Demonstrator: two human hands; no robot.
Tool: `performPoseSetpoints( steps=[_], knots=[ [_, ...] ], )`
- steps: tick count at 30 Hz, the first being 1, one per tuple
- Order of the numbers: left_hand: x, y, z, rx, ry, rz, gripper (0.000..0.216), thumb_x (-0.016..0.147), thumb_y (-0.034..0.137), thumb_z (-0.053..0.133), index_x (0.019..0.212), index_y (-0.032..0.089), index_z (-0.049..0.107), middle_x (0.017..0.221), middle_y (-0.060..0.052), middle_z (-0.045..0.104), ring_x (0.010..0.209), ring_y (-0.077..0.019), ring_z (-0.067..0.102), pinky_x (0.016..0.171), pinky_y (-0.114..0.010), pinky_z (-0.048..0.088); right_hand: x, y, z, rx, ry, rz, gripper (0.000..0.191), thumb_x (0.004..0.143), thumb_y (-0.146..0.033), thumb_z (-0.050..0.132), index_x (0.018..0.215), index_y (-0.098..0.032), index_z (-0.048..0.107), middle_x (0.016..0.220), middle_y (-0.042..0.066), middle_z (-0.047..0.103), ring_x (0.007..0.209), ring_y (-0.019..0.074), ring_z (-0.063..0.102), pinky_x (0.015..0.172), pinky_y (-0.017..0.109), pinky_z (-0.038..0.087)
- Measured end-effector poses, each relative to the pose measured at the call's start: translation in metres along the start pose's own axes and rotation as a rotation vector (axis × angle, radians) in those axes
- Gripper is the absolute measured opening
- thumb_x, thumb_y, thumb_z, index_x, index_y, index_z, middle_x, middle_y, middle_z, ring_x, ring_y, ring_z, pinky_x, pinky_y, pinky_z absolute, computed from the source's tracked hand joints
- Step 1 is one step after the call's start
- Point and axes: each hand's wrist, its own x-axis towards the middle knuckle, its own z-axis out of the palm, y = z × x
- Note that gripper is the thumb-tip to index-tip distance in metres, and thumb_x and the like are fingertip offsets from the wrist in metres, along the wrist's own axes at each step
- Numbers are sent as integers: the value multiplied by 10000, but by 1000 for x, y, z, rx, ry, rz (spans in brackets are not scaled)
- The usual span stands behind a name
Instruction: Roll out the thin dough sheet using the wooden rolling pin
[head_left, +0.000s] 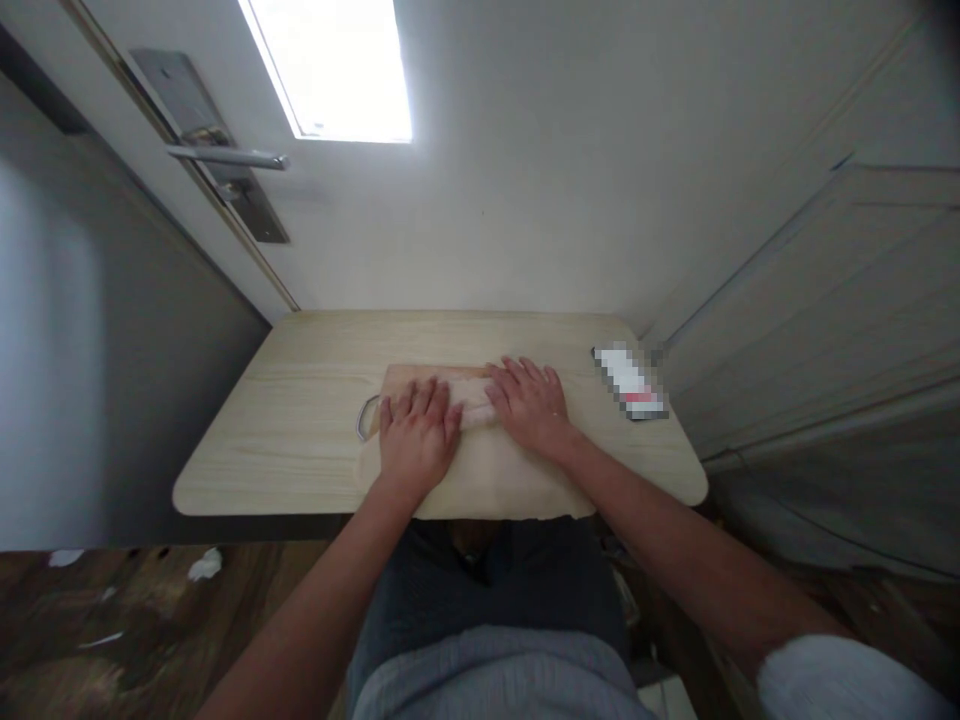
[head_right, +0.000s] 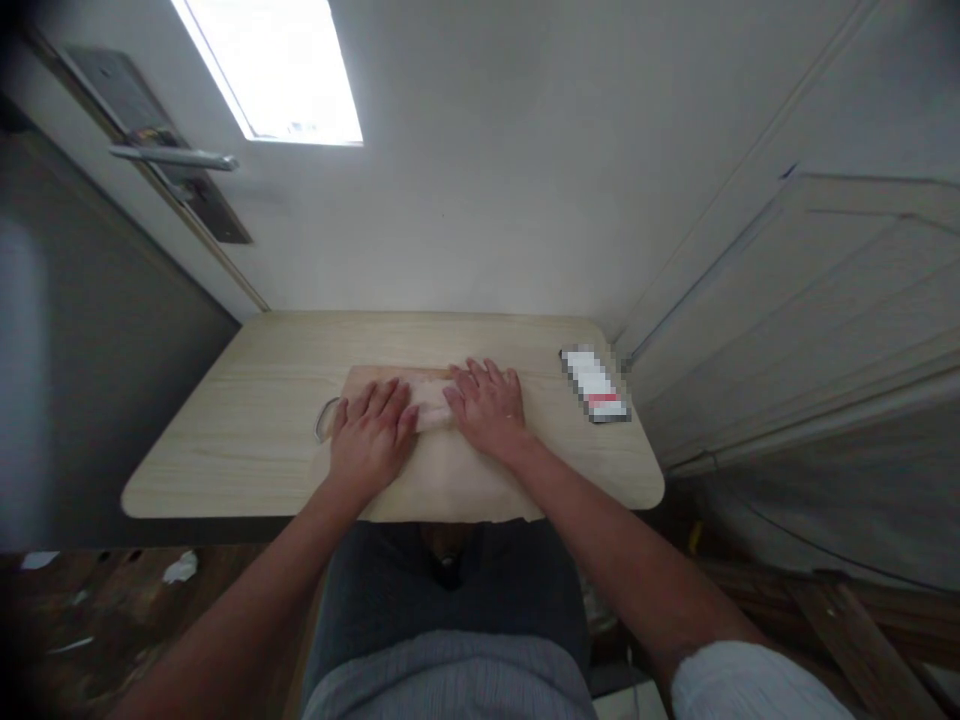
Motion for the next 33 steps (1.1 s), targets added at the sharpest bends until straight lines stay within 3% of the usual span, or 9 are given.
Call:
performPoseSetpoints(
  steps=[17, 33],
  knots=[
    [72, -28, 11, -44, -108, -42, 497, 1001, 429, 271, 1428, 290, 485, 1524, -94, 457, 1388, -320, 395, 1108, -639, 282, 65, 2, 6, 60, -42, 51, 535, 1013, -533, 292, 1443, -269, 470, 1499, 88, 475, 1320, 306, 440, 1087, 536, 295],
    [-2, -2, -2, 9, 56, 12, 560, 1007, 468, 214, 1444, 227, 468, 1527, -121, 453, 1410, -341, 375, 1147, -630, 197, -19, -15, 2, -7, 116, 139, 528, 1022, -522, 268, 1390, -243, 524, 1483, 101, 489, 1327, 319, 406, 1085, 533, 255]
  ],
)
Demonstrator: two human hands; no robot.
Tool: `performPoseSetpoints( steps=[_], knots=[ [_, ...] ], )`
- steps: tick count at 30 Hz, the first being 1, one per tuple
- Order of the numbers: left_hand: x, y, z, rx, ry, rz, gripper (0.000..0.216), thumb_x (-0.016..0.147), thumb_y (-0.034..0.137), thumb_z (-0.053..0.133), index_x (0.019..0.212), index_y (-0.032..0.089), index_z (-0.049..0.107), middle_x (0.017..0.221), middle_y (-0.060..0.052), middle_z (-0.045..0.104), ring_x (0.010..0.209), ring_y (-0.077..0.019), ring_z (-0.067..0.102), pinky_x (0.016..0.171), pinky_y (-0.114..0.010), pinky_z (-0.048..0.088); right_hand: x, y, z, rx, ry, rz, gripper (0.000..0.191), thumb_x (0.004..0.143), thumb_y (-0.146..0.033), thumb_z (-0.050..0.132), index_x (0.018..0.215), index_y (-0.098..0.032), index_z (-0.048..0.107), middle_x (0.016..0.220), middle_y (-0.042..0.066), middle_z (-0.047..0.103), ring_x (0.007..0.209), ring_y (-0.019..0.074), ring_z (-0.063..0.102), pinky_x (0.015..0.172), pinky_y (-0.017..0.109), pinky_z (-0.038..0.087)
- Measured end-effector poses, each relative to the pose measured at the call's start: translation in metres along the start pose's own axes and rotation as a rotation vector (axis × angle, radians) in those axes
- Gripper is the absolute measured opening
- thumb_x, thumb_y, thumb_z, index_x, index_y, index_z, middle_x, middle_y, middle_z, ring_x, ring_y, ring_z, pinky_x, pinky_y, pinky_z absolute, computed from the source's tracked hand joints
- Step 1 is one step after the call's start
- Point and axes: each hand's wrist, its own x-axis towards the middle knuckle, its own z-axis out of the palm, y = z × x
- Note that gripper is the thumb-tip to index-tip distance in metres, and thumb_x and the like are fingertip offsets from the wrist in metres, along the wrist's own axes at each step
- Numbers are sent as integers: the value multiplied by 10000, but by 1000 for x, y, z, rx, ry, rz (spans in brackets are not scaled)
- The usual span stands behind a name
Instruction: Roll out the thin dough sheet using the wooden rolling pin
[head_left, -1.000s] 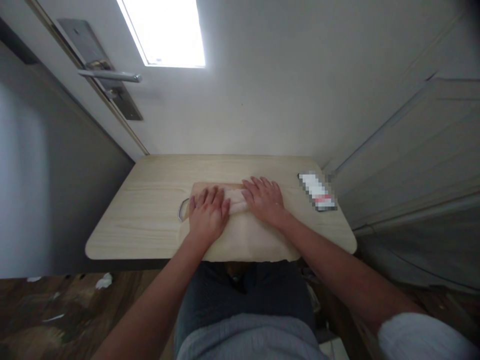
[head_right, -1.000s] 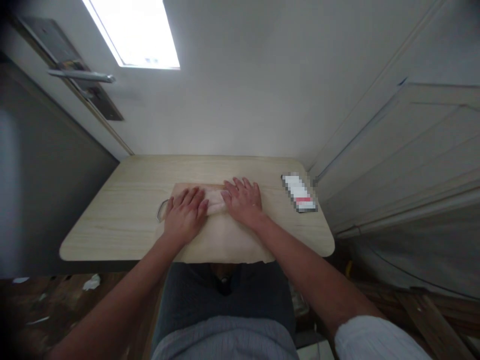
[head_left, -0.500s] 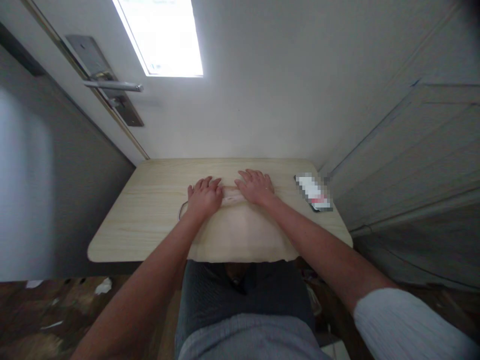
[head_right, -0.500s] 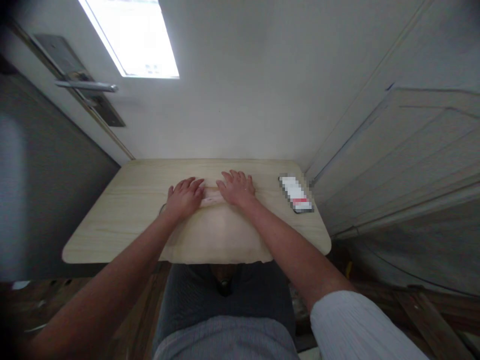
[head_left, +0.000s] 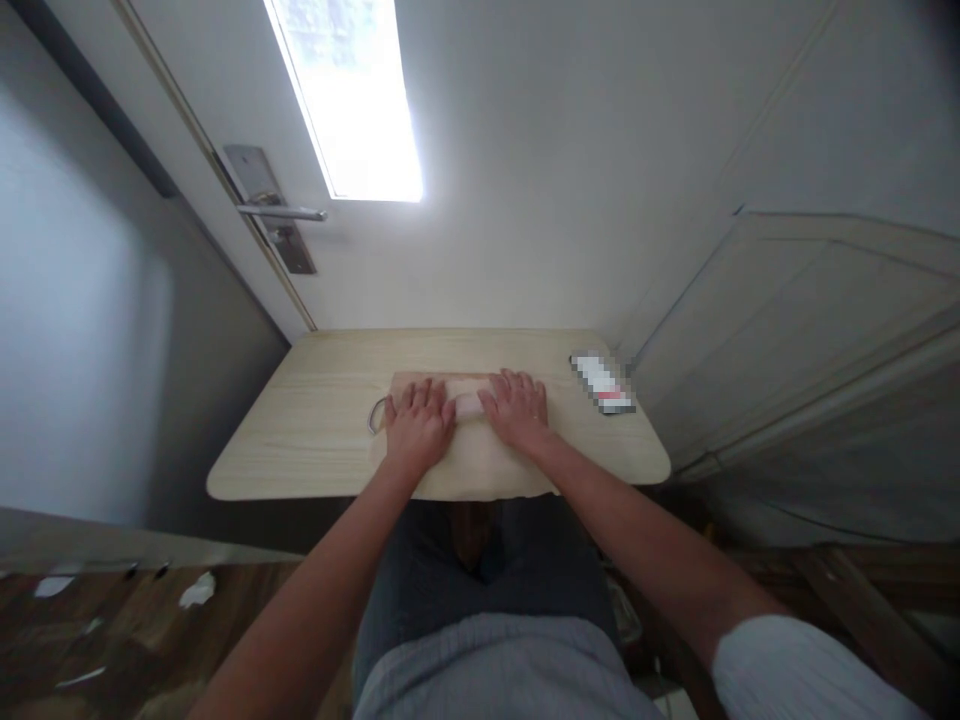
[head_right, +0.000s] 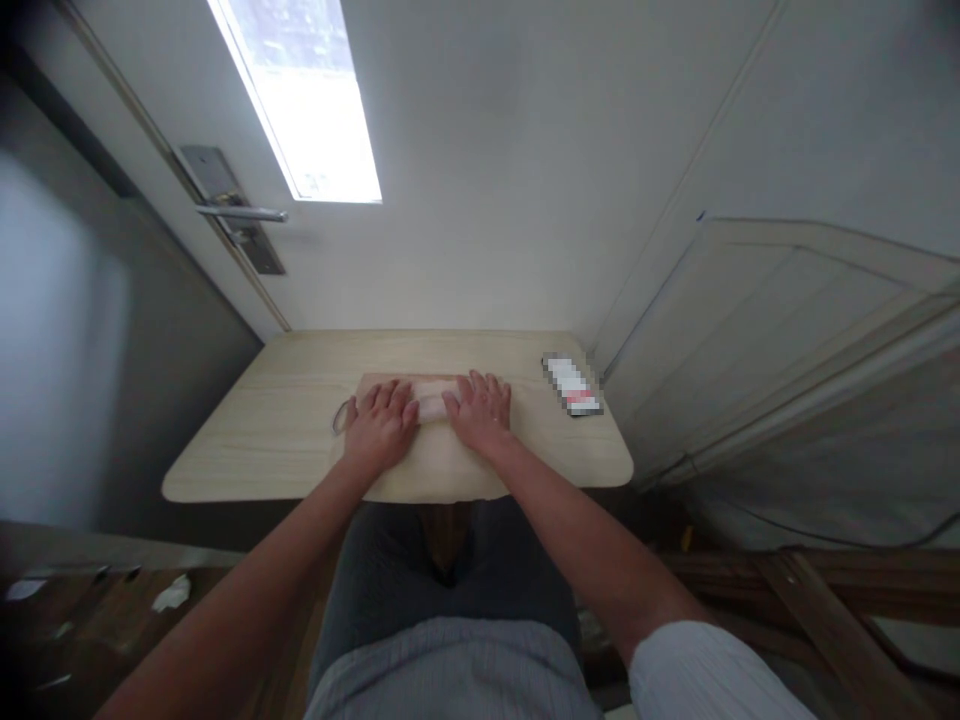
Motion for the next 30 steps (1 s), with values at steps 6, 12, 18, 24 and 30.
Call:
performPoseSetpoints(
  steps=[6, 12, 18, 24, 30],
  knots=[
    [-23, 8, -1, 2, 19, -21, 572, 1006, 455, 224, 1461, 189, 447, 1530, -134, 447, 1433, -325, 354, 1173, -609, 155, -28, 1, -4, 16, -46, 27, 559, 1021, -519, 267, 1460, -226, 450, 1527, 108, 439, 1398, 326, 350, 1119, 575, 234],
    [-34, 14, 2, 15, 60, -41, 611, 1005, 441, 224, 1468, 93, 418, 1508, -174, 464, 1426, -342, 362, 1169, -613, 165, -39, 2, -4, 47, -43, 23, 593, 1016, -525, 276, 1500, -201, 387, 1539, 119, 421, 1415, 332, 342, 1139, 624, 187],
    [-10, 9, 2, 18, 40, -67, 593, 999, 459, 233, 1431, 138, 483, 1514, -172, 458, 1413, -370, 369, 1134, -650, 218, -16, 0, -3, 43, -42, 22, 584, 1022, -528, 250, 1465, -199, 441, 1522, 129, 443, 1401, 321, 367, 1144, 616, 176],
    [27, -2, 8, 26, 30, -39, 547, 990, 444, 276, 1411, 178, 504, 1488, -168, 491, 1386, -364, 398, 1122, -639, 248, 21, 1, 6, 53, -25, -2, 543, 1019, -527, 265, 1441, -256, 475, 1501, 99, 477, 1378, 324, 395, 1138, 612, 178],
    [60, -17, 18, 6, -28, 9, 507, 991, 436, 286, 1384, 217, 521, 1432, -140, 540, 1323, -339, 455, 1097, -574, 301, 51, 1, 15, 46, -41, -9, 504, 1012, -501, 298, 1421, -280, 495, 1492, 78, 488, 1352, 334, 403, 1114, 595, 222]
  ],
)
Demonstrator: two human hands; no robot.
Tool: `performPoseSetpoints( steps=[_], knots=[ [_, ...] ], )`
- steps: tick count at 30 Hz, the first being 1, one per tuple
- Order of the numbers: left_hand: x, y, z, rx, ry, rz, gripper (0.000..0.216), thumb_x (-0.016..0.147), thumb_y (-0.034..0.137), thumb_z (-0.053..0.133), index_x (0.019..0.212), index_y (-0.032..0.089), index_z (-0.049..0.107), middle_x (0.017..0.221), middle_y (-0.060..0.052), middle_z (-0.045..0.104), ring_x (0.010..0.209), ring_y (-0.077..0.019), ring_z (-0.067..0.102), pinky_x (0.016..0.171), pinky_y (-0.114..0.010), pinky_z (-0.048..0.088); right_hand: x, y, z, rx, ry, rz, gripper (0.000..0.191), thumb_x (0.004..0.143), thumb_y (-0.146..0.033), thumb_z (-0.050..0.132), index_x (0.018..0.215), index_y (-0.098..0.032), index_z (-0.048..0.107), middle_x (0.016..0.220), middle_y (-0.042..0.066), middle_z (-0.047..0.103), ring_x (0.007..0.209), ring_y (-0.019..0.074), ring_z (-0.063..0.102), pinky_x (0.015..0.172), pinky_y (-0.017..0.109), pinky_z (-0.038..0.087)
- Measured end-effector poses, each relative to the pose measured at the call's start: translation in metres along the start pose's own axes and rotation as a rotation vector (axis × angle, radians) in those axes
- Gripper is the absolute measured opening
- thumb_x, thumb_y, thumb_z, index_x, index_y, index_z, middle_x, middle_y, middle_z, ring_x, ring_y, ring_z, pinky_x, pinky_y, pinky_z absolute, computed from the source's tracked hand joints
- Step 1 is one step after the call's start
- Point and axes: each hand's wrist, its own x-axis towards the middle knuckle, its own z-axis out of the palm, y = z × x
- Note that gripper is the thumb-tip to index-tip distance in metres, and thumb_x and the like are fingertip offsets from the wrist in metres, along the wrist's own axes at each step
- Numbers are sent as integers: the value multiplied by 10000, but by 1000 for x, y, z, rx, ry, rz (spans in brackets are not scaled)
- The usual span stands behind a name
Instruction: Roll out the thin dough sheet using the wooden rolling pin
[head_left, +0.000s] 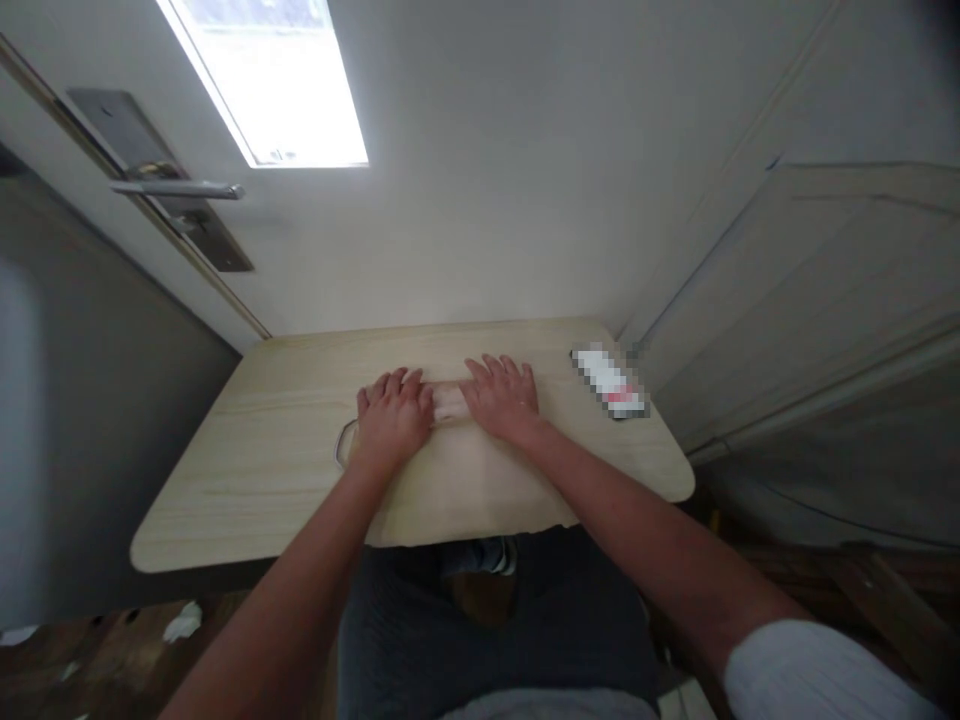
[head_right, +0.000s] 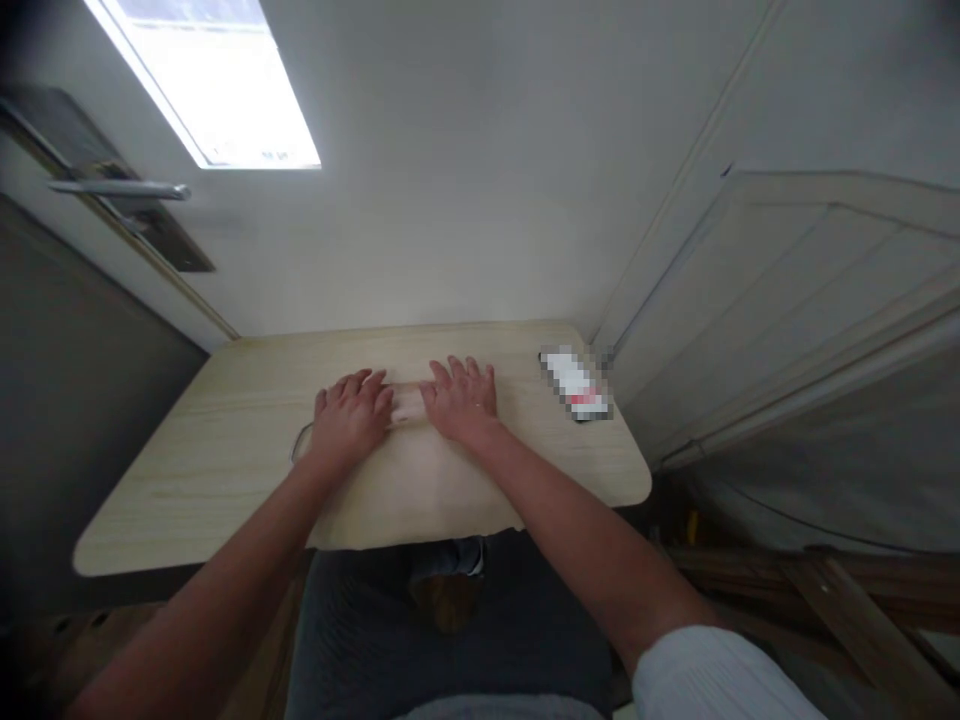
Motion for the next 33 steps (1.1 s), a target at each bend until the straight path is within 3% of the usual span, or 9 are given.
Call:
performPoseSetpoints(
  steps=[5, 9, 17, 25, 33],
  knots=[
    [18, -5, 1, 16, -91, -12, 451, 979, 437, 312, 1160, 189, 642, 1196, -167, 629, 1162, -327, 544, 1011, -511, 386, 13, 1, 0, 3, -17, 0, 500, 1009, -518, 295, 1350, -257, 552, 1394, 114, 557, 1275, 328, 441, 1071, 559, 269],
    [27, -6, 0, -6, -97, -3, 415, 977, 417, 315, 1114, 192, 636, 1143, -162, 635, 1143, -327, 535, 979, -496, 408, 20, 0, -3, -9, -52, 26, 502, 1006, -525, 303, 1199, -191, 624, 1235, 159, 616, 1165, 312, 498, 980, 486, 355],
    [37, -7, -5, 69, -219, 6, 432, 977, 394, 266, 1107, 183, 620, 1181, -172, 615, 1137, -345, 523, 900, -502, 439, 41, 1, -5, -9, -245, 48, 610, 993, -579, 261, 1157, -139, 650, 1161, 178, 668, 1084, 304, 591, 945, 457, 413],
    [44, -10, 1, 81, -207, -17, 474, 973, 380, 226, 1093, 175, 636, 1123, -164, 641, 1086, -331, 558, 862, -483, 449, 49, 2, -3, -22, -261, 57, 672, 986, -601, 224, 1097, -141, 701, 1099, 179, 705, 1010, 305, 648, 881, 438, 466],
    [55, -12, -1, 82, -292, -20, 454, 953, 358, 258, 1061, 184, 664, 1147, -173, 665, 1086, -338, 583, 872, -504, 445, 61, 2, -2, 5, -322, 91, 643, 976, -581, 273, 1067, -146, 738, 1083, 176, 722, 990, 303, 668, 839, 407, 490]
  ],
)
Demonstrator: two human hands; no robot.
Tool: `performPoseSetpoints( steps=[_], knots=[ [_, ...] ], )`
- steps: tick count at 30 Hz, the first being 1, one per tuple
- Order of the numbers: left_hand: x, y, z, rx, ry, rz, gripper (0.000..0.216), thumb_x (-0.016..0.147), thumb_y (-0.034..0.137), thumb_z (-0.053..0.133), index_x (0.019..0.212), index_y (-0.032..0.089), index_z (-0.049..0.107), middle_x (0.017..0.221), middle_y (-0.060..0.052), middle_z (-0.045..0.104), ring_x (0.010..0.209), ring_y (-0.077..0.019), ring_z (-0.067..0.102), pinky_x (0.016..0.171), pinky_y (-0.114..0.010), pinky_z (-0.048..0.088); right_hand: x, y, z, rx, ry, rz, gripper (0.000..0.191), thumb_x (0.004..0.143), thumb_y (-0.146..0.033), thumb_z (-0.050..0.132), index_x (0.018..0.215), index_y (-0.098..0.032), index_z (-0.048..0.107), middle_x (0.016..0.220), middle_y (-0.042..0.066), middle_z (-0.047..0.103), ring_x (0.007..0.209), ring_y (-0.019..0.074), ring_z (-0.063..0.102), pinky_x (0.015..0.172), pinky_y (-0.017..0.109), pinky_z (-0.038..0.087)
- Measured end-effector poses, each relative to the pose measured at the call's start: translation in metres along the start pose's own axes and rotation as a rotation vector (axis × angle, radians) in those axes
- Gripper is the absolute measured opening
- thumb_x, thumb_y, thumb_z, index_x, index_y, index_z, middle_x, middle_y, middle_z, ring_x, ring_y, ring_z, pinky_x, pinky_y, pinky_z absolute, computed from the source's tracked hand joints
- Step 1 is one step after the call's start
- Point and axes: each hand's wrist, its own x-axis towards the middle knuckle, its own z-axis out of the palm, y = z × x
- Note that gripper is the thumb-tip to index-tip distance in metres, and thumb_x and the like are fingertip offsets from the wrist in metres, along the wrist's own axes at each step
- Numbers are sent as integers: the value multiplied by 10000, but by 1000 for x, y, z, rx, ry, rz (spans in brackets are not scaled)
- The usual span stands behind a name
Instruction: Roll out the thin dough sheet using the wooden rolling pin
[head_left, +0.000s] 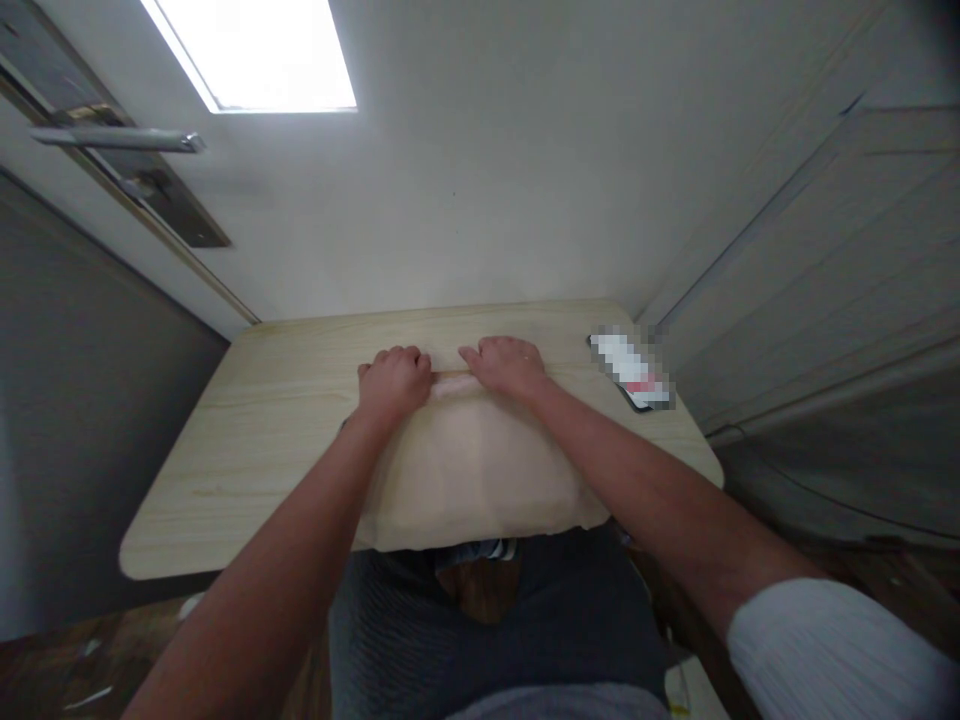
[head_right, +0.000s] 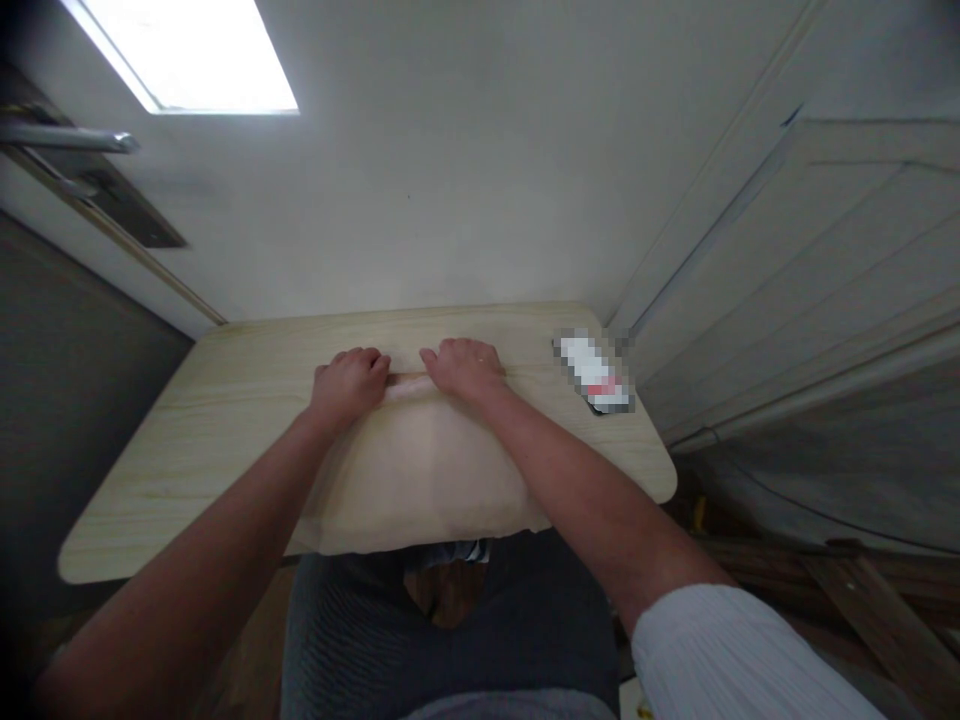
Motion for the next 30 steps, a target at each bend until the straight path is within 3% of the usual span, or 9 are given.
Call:
performPoseSetpoints(
  steps=[3, 6, 12, 17, 24, 30],
  knots=[
    [4, 0, -2, -14, -25, -13, 461, 952, 357, 260, 1052, 184, 676, 1148, -173, 673, 1074, -338, 596, 872, -505, 443, 4, -1, -1, 14, -6, 18, 650, 971, -592, 281, 1073, -143, 739, 1078, 184, 721, 991, 304, 666, 835, 404, 483],
    [-1, 1, 0, -19, 34, -21, 481, 963, 365, 243, 1065, 185, 677, 1114, -165, 678, 1053, -333, 601, 866, -496, 446, -3, -2, 0, 5, 9, 13, 630, 983, -564, 267, 1089, -146, 726, 1083, 180, 714, 991, 295, 653, 843, 405, 464],
    [-40, 9, 9, -5, 239, 44, 478, 996, 411, 254, 1258, 213, 602, 1269, -130, 623, 1148, -311, 553, 962, -480, 407, -50, -4, 12, -49, 300, -20, 504, 1004, -513, 300, 1087, -186, 675, 1136, 147, 667, 1088, 291, 555, 905, 428, 388],
    [-74, 17, 15, -50, 335, 40, 497, 1009, 450, 246, 1341, 239, 550, 1442, -104, 534, 1306, -319, 459, 1102, -559, 284, -84, -1, 21, -21, 401, -71, 477, 1013, -532, 313, 1124, -216, 653, 1170, 116, 660, 1113, 288, 514, 972, 456, 314],
    [-116, 25, 20, -114, 324, 48, 526, 990, 524, 309, 1407, 266, 500, 1505, -86, 486, 1396, -330, 377, 1150, -613, 198, -123, 4, 33, 26, 419, -83, 514, 995, -571, 366, 1329, -234, 565, 1437, 86, 534, 1314, 317, 400, 1086, 499, 236],
    [-131, 20, 18, -185, 302, 138, 382, 953, 476, 464, 1253, 304, 625, 1394, -58, 592, 1309, -290, 473, 1145, -560, 251, -136, 12, 27, 128, 350, -136, 501, 962, -560, 459, 1313, -226, 588, 1423, 80, 547, 1340, 283, 408, 1114, 470, 274]
  ],
)
